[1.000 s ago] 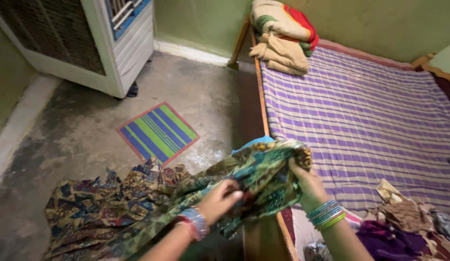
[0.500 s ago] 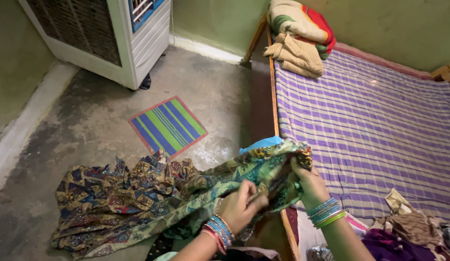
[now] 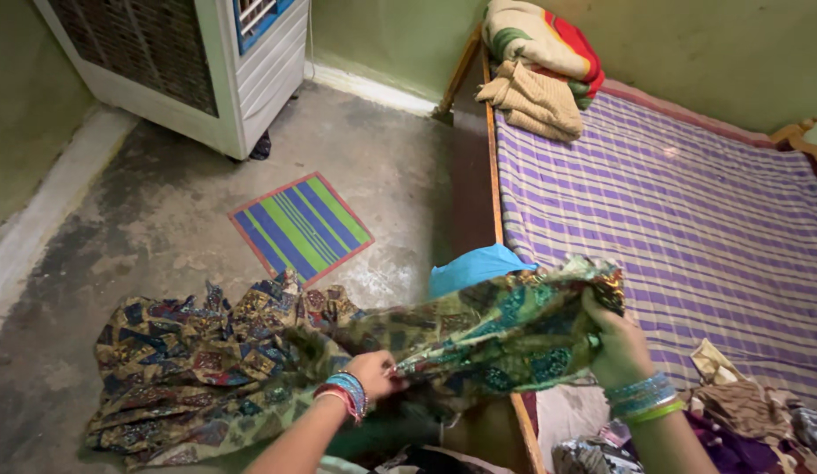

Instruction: The person folds a red and green patterned blanket, a beige blanket, and a patterned cloth, stacking them on the bed. The person then picks up another patterned cloth and begins to fold it.

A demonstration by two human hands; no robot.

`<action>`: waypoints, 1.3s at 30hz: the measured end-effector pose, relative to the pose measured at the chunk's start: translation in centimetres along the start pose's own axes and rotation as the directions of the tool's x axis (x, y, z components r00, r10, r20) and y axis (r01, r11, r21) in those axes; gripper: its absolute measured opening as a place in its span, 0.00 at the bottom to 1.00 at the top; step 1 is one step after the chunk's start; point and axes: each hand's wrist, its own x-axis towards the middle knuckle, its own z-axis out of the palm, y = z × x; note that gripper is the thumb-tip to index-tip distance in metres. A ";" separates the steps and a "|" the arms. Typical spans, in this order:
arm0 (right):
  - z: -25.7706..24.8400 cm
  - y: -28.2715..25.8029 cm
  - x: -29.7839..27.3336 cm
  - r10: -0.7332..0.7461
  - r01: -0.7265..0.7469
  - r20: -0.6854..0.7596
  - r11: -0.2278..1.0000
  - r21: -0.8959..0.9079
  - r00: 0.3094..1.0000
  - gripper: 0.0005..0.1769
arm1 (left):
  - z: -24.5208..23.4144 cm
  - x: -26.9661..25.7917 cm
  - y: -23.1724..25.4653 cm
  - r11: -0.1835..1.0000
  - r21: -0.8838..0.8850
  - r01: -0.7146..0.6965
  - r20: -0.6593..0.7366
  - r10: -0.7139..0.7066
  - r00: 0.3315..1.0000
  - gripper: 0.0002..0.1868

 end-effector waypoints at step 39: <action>-1.5 -4.8 -0.3 -0.024 0.159 -0.422 0.945 0.287 0.906 0.19 | -25.7 8.3 10.9 0.848 -0.028 -0.529 -0.595 0.411 0.691 0.09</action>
